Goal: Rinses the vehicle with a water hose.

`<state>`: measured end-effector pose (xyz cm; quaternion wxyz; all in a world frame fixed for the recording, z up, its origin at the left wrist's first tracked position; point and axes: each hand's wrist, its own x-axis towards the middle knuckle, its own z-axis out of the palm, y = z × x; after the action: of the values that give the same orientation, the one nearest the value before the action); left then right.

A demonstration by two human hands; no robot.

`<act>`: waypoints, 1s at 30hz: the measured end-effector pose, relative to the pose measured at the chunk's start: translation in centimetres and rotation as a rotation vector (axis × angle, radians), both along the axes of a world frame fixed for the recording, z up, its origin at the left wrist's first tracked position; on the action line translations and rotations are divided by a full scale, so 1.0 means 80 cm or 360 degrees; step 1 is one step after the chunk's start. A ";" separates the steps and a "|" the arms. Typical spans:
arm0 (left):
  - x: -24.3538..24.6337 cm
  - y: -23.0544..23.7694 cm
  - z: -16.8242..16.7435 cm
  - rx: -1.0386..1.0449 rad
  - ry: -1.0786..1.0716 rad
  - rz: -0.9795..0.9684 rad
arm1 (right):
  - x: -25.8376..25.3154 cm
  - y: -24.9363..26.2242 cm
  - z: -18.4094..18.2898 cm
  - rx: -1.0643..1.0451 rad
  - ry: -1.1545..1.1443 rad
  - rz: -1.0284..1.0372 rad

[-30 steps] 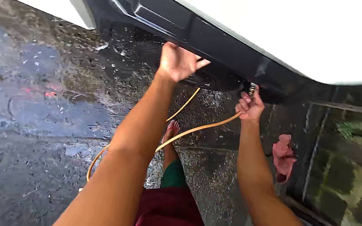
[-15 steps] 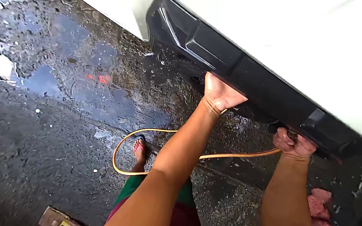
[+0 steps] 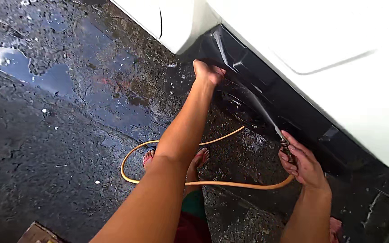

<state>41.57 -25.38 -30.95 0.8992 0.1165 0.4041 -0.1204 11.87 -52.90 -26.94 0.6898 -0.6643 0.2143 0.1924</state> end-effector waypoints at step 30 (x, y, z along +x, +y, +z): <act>-0.246 0.332 -0.026 0.2655 -0.0450 -0.2606 | -0.049 0.380 0.252 -0.1508 0.0324 0.0458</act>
<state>21.89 1.16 -33.06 0.2361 0.9060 0.0591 -0.3462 7.92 -22.49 -6.77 0.2545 -0.9051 0.2505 0.2309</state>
